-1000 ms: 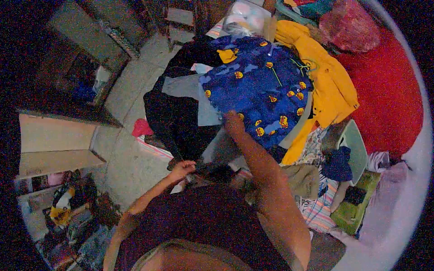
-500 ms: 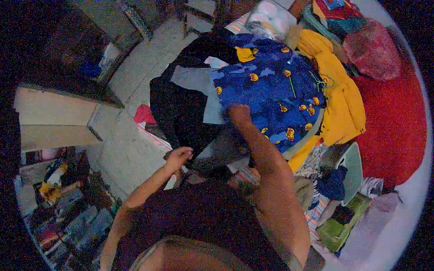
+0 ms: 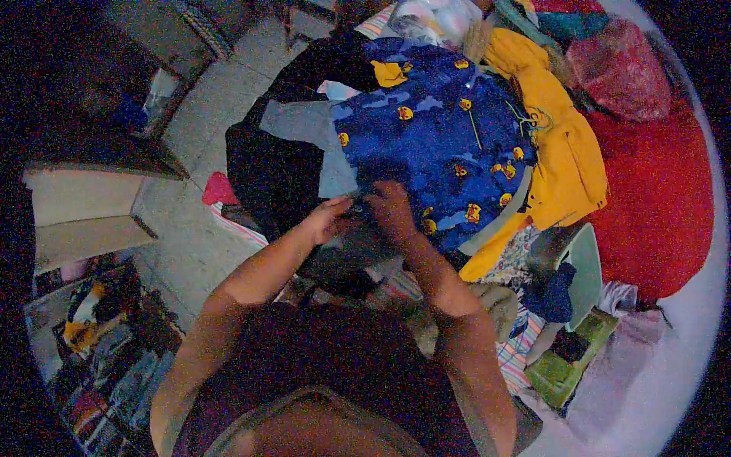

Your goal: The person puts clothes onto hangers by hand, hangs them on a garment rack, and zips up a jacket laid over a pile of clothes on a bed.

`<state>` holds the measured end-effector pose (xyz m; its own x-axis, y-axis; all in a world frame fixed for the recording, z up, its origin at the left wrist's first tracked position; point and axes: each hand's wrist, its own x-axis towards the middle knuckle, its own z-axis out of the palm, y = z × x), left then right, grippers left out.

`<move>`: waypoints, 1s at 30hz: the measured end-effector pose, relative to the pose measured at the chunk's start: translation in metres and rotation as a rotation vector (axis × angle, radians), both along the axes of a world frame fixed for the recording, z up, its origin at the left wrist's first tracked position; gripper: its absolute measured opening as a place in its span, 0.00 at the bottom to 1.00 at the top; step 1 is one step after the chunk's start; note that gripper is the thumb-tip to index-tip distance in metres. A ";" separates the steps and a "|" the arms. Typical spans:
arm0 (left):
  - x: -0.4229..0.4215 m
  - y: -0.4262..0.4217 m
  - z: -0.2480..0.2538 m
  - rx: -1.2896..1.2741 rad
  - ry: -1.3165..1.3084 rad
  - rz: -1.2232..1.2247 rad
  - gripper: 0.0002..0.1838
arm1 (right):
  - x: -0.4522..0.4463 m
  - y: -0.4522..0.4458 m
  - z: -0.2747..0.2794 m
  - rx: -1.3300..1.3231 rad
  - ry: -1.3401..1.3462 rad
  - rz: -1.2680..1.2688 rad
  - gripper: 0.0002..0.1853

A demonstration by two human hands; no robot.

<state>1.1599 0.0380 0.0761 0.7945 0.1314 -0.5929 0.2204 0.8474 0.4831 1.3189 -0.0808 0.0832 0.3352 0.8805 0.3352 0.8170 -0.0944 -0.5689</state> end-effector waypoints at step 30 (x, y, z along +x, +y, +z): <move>0.031 -0.018 0.020 0.443 -0.097 0.282 0.09 | 0.008 0.030 -0.030 -0.361 0.118 0.196 0.10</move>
